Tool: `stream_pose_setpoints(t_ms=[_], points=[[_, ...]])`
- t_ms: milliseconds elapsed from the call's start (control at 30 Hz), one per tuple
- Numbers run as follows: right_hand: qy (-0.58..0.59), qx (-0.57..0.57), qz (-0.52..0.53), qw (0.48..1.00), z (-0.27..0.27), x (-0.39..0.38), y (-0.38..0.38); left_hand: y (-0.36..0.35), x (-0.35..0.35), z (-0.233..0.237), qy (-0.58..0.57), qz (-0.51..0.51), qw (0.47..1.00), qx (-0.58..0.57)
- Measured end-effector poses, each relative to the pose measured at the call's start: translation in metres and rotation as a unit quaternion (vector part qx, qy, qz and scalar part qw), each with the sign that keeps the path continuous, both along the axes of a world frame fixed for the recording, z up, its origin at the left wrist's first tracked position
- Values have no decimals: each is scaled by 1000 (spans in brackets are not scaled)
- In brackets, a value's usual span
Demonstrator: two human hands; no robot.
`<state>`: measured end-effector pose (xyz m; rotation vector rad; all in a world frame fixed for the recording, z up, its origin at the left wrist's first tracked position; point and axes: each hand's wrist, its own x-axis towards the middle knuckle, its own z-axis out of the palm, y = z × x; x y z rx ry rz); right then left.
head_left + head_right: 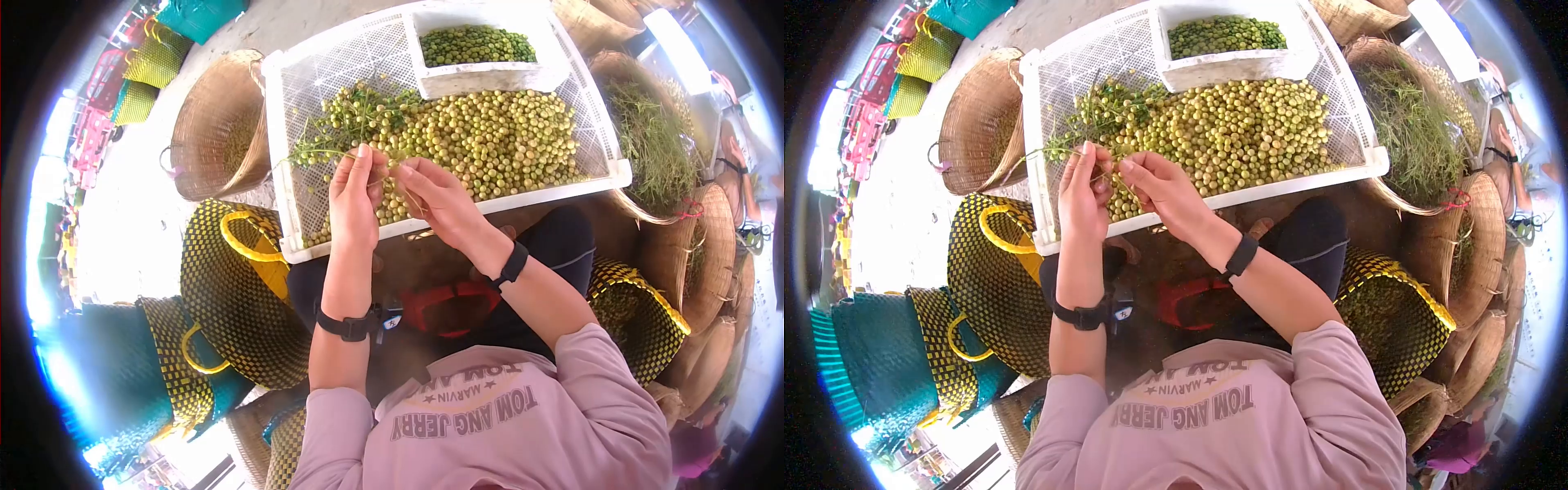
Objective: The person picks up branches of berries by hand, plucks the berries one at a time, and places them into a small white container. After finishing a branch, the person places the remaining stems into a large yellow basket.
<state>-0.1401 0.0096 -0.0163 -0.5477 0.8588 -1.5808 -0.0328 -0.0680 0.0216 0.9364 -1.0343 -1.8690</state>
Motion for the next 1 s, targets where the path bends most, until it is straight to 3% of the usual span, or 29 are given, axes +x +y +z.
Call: stream_pose_setpoints(t_ms=[133, 200, 267, 533, 733, 800, 833, 867, 900, 933, 1000], points=[[-2, 3, 4, 1000, 2, 1, 5, -2, 7, 1, 17, 6, 1000, 17], [-62, 13, 34, 997, 1, -2, 11, -4, 11, 2, 16, 12, 999, 43], [-63, 4, 41, 997, -11, -10, 11, -10, 19, -4, 68, -20, 995, 72], [-58, 8, 27, 998, 3, -2, 2, -10, 21, -7, 56, -41, 993, 91], [-77, -4, 39, 996, -13, -12, 0, -10, 20, -6, 13, 16, 998, 60], [23, 56, -26, 998, -23, -29, -3, -14, 23, -9, 16, 30, 998, 53], [159, 60, -46, 984, -28, -41, -5, -16, 25, -9, 17, 34, 998, 53], [159, 61, -44, 984, -33, -52, -9, -17, 26, -10, 31, 16, 998, 61], [492, -1, -151, 858, -31, -61, -13, -16, 27, -11, 44, -2, 997, 70], [755, -64, -236, 609, -29, -66, -15, -15, 25, -11, 45, -2, 996, 71], [770, -60, -246, 585, -17, -56, -14, -11, 19, -9, 16, 3, 995, 97]])
